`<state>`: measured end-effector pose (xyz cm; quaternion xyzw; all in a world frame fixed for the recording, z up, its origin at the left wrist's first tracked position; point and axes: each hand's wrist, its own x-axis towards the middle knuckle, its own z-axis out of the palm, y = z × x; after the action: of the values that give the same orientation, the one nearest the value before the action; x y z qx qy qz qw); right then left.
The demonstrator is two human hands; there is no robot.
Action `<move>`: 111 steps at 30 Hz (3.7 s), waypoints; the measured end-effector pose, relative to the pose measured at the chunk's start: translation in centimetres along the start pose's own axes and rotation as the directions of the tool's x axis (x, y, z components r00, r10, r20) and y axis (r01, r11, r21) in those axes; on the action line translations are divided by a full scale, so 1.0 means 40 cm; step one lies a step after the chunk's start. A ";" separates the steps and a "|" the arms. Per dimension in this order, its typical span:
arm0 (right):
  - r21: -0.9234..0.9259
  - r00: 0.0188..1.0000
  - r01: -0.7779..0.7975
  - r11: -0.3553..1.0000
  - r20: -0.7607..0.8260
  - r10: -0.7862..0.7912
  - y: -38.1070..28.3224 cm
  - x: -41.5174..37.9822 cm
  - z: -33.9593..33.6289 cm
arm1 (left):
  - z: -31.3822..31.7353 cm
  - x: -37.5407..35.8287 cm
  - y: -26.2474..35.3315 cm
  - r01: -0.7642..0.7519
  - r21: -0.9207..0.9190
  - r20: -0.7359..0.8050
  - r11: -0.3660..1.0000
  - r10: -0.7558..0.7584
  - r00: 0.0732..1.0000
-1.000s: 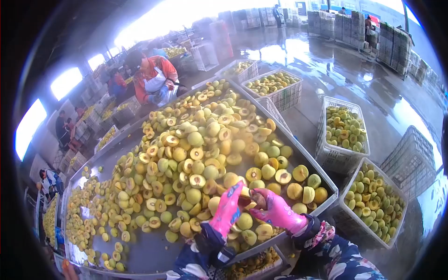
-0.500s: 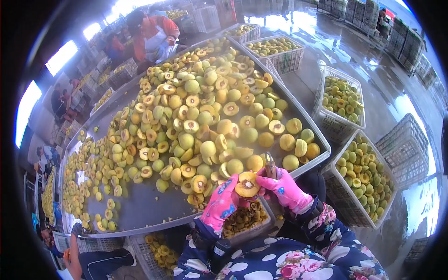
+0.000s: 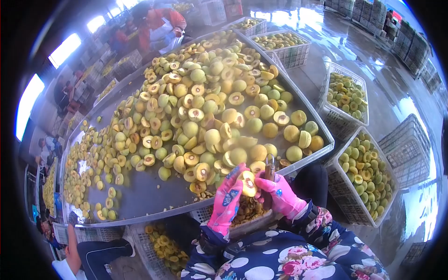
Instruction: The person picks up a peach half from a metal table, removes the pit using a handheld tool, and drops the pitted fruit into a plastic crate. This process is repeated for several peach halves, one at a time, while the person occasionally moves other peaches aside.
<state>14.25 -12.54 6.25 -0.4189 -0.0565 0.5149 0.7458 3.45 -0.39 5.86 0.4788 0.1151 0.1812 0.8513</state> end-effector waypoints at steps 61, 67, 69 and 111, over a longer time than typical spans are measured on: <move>-0.840 0.921 0.380 0.388 0.384 -0.070 0.146 -0.120 -0.024 | 0.062 -0.084 -0.053 0.069 -0.161 -0.424 0.985 -0.132 0.896; -0.795 0.937 0.144 0.589 0.302 0.178 0.100 -0.124 -0.024 | 0.042 -0.076 -0.057 0.166 -0.070 -0.333 0.984 -0.180 0.926; -0.550 0.791 -0.355 0.756 0.254 0.557 0.074 -0.119 -0.030 | 0.035 -0.079 -0.062 0.208 -0.070 -0.291 0.976 -0.220 0.931; -0.376 0.993 0.009 0.927 0.115 0.036 0.122 0.033 0.050 | -0.083 -0.117 0.023 0.077 0.344 -0.351 0.936 0.052 0.935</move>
<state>10.32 -9.73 3.75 -0.5226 -0.1958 0.5239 0.6435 -2.19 0.66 5.06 0.5820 0.3002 0.2354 0.7182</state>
